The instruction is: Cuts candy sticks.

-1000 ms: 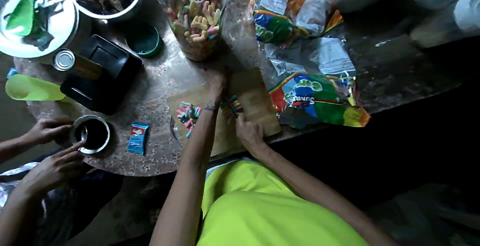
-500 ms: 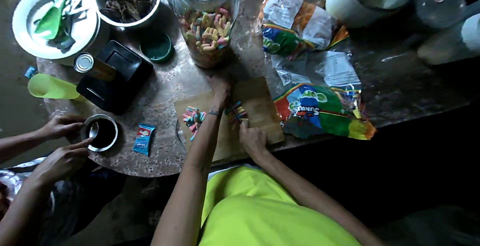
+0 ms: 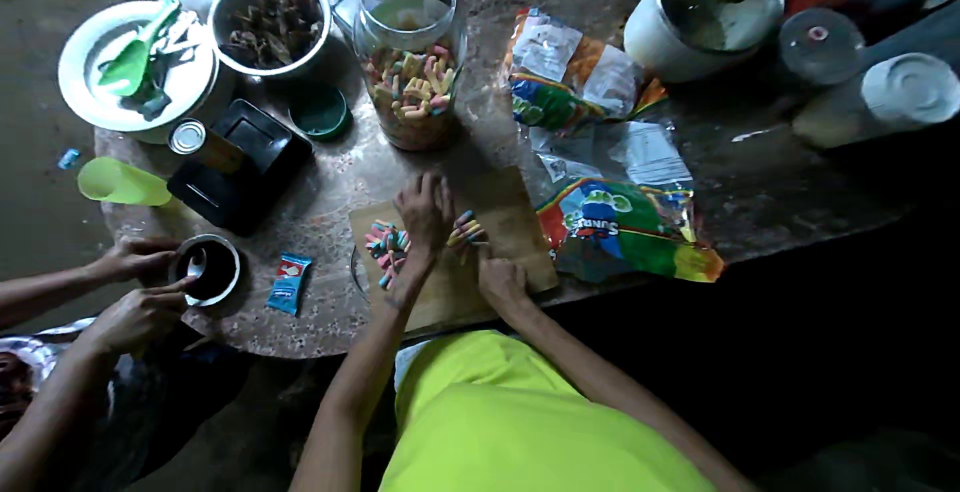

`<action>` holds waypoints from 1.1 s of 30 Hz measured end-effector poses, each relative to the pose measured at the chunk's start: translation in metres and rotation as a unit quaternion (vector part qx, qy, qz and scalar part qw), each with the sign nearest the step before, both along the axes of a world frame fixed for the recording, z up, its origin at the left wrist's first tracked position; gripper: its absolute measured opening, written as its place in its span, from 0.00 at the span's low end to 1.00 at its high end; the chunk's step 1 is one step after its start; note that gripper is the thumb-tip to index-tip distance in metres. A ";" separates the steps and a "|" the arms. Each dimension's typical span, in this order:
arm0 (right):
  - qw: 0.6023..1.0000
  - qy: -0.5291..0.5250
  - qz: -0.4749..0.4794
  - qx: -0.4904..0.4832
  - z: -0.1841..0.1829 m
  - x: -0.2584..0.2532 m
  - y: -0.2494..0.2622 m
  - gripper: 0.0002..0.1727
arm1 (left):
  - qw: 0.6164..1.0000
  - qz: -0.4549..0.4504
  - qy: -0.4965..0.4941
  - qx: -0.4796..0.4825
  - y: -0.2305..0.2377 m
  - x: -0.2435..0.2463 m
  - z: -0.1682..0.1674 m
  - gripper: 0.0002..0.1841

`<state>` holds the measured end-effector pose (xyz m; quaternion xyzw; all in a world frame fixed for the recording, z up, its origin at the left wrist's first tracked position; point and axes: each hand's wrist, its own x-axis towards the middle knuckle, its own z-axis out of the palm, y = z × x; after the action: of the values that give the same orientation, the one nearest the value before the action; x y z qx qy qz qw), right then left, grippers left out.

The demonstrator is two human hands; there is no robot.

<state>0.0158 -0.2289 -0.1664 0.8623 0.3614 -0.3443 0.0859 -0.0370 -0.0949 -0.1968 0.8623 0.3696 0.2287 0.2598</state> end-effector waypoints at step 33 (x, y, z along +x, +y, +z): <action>0.995 0.030 -0.026 0.094 -0.009 0.005 0.012 0.23 | 0.994 -0.094 0.040 -0.034 -0.049 -0.034 -0.051 0.11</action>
<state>0.0207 -0.2165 -0.1757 0.8648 0.3717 -0.3372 -0.0152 -0.0705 -0.1440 -0.2474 0.8925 0.3045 0.1556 0.2941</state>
